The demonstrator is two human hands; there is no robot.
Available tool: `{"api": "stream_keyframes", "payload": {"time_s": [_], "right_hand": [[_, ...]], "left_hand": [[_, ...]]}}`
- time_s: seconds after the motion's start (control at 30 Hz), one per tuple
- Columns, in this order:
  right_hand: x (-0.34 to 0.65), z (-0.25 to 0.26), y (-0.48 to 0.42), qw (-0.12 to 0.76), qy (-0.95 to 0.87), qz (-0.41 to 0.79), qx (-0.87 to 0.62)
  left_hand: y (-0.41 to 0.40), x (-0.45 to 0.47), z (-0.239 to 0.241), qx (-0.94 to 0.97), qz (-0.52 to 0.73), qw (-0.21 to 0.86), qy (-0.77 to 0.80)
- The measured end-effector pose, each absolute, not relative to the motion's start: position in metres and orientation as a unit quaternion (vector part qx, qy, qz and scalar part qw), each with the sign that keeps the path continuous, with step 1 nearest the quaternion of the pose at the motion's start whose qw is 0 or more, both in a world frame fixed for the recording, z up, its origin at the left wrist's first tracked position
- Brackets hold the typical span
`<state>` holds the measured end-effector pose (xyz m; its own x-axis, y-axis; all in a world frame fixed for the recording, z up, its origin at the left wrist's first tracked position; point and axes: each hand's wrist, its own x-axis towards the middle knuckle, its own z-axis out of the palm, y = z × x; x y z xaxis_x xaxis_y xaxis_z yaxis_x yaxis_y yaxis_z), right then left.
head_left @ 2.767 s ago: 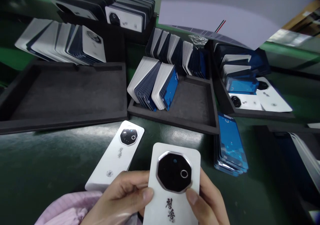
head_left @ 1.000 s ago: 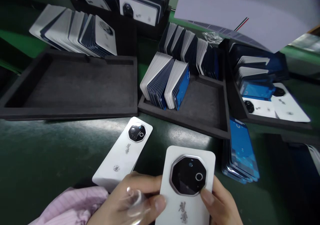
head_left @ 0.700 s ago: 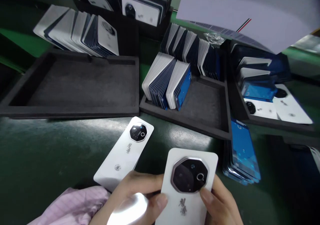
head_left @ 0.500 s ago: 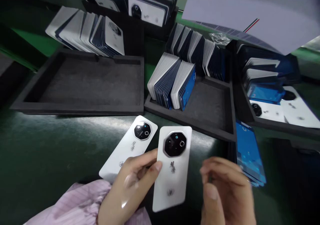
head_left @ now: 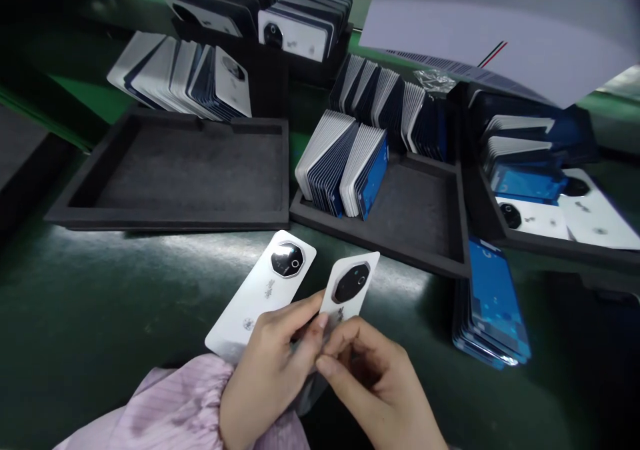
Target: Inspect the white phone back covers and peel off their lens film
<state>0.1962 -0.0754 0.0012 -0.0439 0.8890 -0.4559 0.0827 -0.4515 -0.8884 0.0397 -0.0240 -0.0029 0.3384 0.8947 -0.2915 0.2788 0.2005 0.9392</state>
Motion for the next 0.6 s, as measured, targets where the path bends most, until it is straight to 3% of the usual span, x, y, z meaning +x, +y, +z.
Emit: {"api": "stream_keyframes", "payload": {"time_s": [0.1, 0.2, 0.3, 0.47, 0.6], "right_hand": [[0.203, 0.006, -0.073, 0.287, -0.477, 0.552, -0.620], [0.214, 0.012, -0.073, 0.294, -0.536, 0.513, -0.602], [0.227, 0.017, -0.077, 0.349, -0.535, 0.474, -0.606], [0.235, 0.017, -0.079, 0.504, -0.387, 0.371, -0.676], [0.229, 0.008, -0.075, 0.492, -0.360, 0.422, -0.671]], "left_hand": [[-0.027, 0.041, -0.004, 0.578, 0.258, 0.588, 0.504], [-0.027, 0.041, -0.006, 0.530, 0.260, 0.626, 0.510], [-0.025, 0.040, -0.009, 0.457, 0.266, 0.678, 0.510], [-0.022, 0.041, -0.011, 0.371, 0.274, 0.764, 0.451], [-0.023, 0.042, -0.010, 0.326, 0.275, 0.803, 0.416]]}}
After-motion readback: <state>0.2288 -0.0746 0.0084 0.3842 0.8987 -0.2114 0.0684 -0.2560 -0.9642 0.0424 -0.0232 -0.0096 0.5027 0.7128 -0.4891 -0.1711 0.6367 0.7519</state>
